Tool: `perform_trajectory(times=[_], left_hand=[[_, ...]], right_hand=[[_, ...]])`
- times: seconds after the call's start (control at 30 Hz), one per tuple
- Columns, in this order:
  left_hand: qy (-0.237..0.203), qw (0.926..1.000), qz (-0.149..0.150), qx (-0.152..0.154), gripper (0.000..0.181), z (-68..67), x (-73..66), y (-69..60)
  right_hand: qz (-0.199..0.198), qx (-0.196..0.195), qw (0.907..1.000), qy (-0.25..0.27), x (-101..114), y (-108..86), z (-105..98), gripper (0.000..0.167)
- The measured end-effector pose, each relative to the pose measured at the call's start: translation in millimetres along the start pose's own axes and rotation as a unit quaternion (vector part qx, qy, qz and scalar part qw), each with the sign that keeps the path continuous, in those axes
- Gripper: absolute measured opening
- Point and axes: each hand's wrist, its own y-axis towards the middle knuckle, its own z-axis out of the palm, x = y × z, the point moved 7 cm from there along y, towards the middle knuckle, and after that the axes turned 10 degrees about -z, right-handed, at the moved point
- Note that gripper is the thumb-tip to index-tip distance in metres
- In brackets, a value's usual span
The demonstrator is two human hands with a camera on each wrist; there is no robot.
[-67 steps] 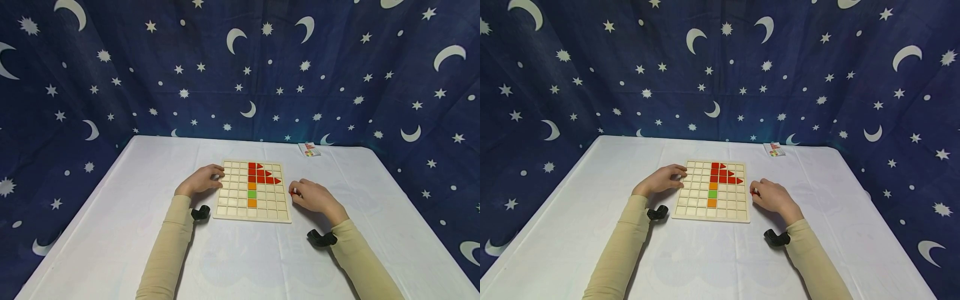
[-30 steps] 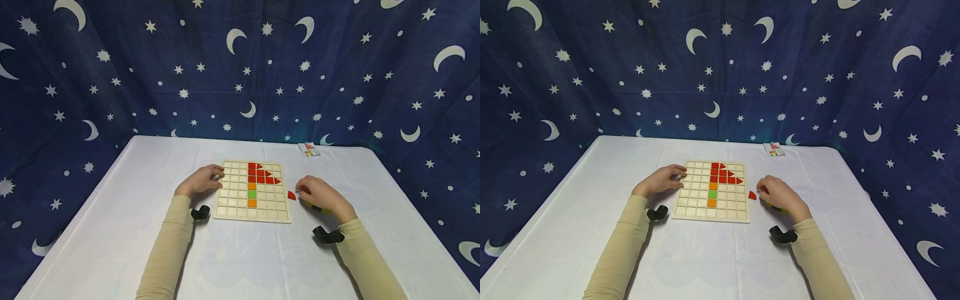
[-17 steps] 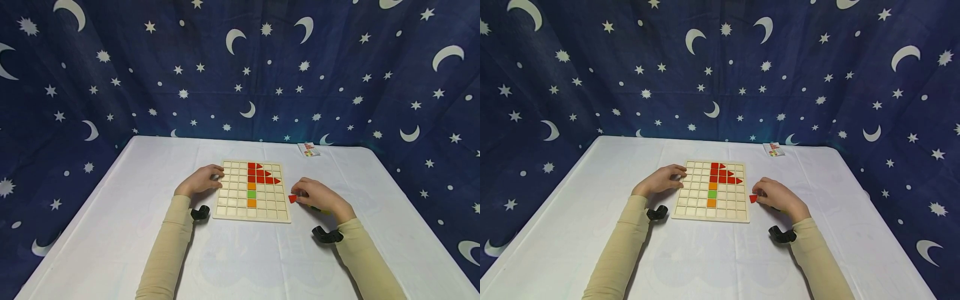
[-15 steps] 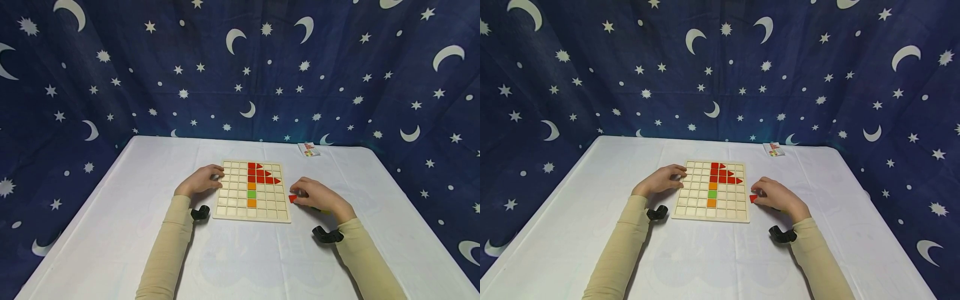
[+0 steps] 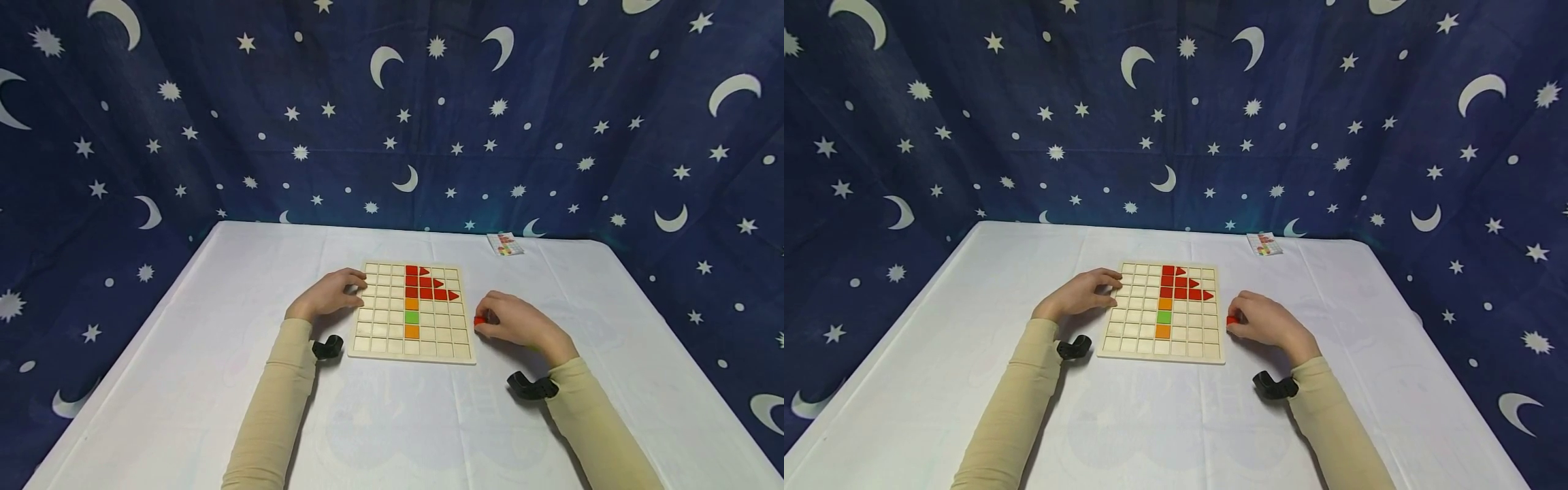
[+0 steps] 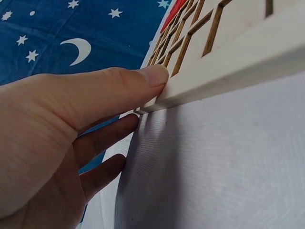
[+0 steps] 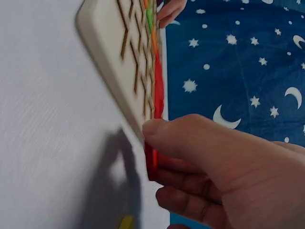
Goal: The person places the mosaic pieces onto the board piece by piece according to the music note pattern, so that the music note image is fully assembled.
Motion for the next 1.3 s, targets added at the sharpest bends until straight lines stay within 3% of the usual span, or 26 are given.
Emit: perform_trajectory(times=[0.13,0.33,0.6,0.8,1.03,1.3], left_hand=[[-0.003,1.0000,-0.004,0.002,0.042,0.0,-0.6,-0.7],[-0.006,1.0000,-0.004,0.002,0.041,0.1,-1.7,-1.4],[0.002,1.0000,0.000,0.002,0.042,0.3,-1.0,-1.3],[0.001,1.0000,-0.003,0.001,0.043,0.0,-1.4,-1.0],[0.005,1.0000,0.005,0.000,0.042,0.3,-2.9,-1.8],[0.003,1.0000,0.009,0.002,0.042,0.5,-2.7,-1.0]], right_hand=[[-0.036,-0.007,0.9993,0.006,20,5.9,-2,0.016],[-0.135,0.013,0.9904,-0.024,66,21.4,11,0.017],[-0.194,0.022,0.9779,-0.077,107,36.3,25,0.011],[-0.205,0.006,0.9751,-0.085,118,41.4,25,0.012],[-0.187,0.015,0.9786,-0.086,117,43.7,30,0.012],[-0.197,0.005,0.9769,-0.084,119,44.1,32,0.008]])
